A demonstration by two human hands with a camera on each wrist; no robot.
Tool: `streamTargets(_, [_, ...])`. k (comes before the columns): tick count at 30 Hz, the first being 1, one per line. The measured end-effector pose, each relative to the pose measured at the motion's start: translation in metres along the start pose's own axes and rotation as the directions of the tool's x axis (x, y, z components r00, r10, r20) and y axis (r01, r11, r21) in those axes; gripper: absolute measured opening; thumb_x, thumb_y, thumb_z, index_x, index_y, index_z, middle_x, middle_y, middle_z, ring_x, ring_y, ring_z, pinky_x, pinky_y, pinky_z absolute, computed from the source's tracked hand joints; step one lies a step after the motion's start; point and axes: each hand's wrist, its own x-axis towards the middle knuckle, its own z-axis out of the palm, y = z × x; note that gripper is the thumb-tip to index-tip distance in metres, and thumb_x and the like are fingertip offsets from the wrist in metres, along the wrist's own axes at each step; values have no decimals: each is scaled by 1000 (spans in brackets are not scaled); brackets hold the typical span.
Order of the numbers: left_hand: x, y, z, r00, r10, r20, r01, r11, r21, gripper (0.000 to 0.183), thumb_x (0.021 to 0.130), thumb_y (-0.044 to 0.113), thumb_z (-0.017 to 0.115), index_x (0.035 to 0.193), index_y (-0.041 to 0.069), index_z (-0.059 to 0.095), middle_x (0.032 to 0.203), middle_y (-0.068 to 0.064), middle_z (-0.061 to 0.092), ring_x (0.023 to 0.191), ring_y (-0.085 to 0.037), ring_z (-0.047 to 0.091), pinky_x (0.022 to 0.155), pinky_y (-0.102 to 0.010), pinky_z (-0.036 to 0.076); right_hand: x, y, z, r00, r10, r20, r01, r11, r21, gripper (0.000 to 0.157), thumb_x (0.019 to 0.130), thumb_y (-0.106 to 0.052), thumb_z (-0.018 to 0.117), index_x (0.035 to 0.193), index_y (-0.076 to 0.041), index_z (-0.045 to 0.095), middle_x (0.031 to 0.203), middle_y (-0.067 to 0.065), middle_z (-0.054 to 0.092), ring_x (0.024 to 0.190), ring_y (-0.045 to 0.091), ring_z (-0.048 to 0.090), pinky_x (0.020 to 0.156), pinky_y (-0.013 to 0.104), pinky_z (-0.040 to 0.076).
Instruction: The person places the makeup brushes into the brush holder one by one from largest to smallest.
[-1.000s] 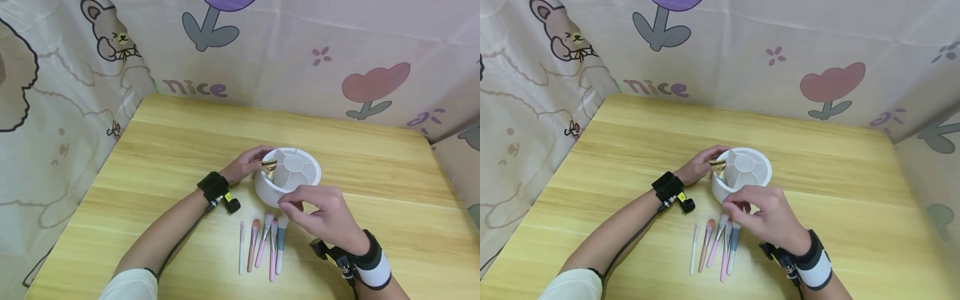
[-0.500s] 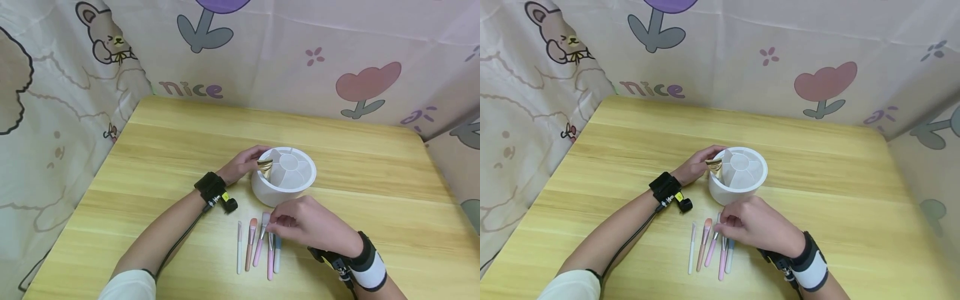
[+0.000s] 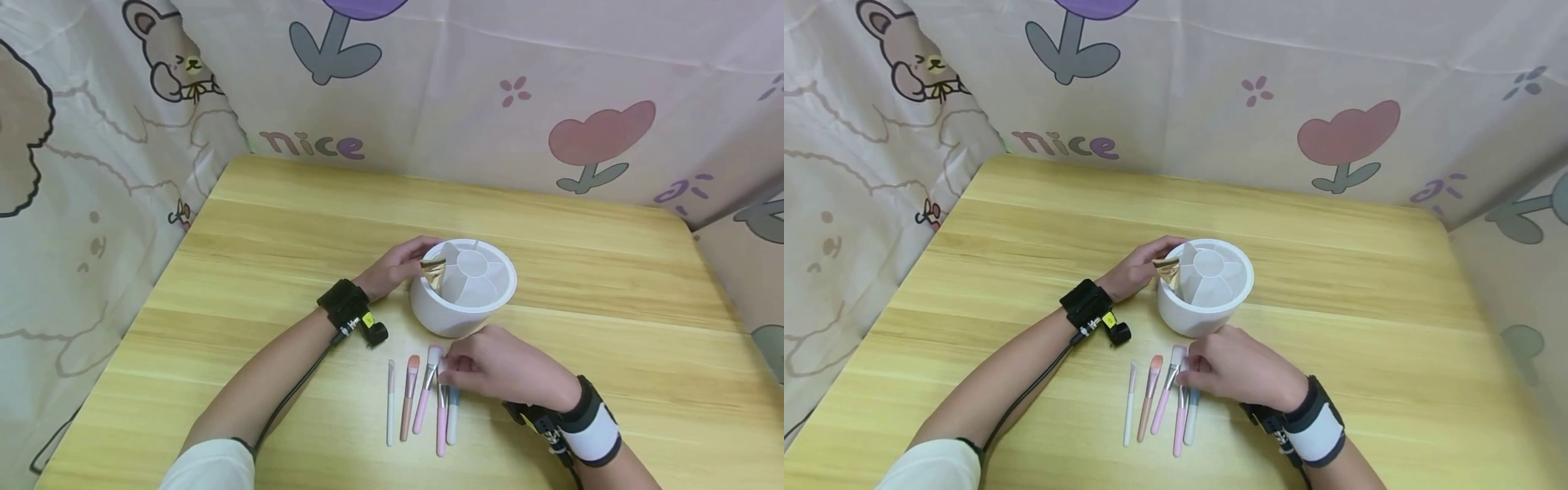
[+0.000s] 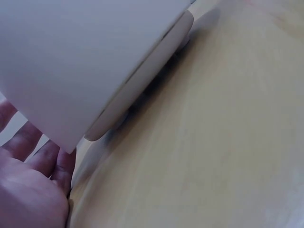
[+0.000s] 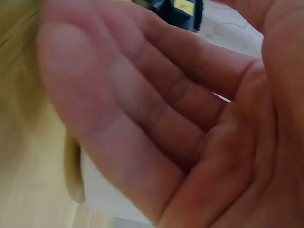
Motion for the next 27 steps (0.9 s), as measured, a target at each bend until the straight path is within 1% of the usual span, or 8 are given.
streamTargets(5, [-1,2,1,1000,-8,-2,8,1000,-1,57,86,15,47,140,0,41,142,-13,47,131,-18,43,109,-32,36,1,2,3,996,61,70,-59,998,-35,20,85,-39,69,73,-28,57,57,-16,47,50,-4,41,45,16,36])
streamTargets(10, [-1,2,0,1000,-9,-4,9,1000,1,59,84,15,48,141,0,40,141,-13,48,130,-20,44,108,-33,36,0,3,4,989,111,103,-105,993,-55,27,84,-41,69,67,-26,55,54,-16,42,46,-4,37,42,15,30])
streamTargets(13, [-1,2,1,1000,-11,-4,11,1000,6,59,85,16,48,141,0,40,141,-13,48,130,-19,44,108,-33,36,0,5,5,984,139,112,-132,989,-67,30,83,-43,70,64,-26,54,52,-17,41,45,-4,37,42,15,30])
streamTargets(18, [0,4,2,1000,-26,-11,26,1000,14,60,84,19,47,141,1,40,141,-12,47,131,-18,43,109,-32,35,-2,7,5,975,191,114,-183,980,-83,34,77,-49,73,60,-26,54,51,-18,39,45,-3,37,42,17,30])
streamTargets(21, [0,3,2,1000,-27,-10,27,1000,14,61,84,20,48,141,1,40,142,-12,47,132,-18,43,109,-32,35,-2,7,4,970,223,99,-214,972,-94,35,76,-51,72,59,-26,54,50,-18,36,44,-2,35,41,17,28])
streamTargets(27, [1,1,1,1000,-20,-4,20,1000,17,60,84,19,47,141,1,40,141,-12,48,131,-18,44,109,-32,35,-2,7,5,957,285,59,-277,954,-116,46,76,-61,67,52,-26,49,44,-19,29,40,-3,30,39,18,26])
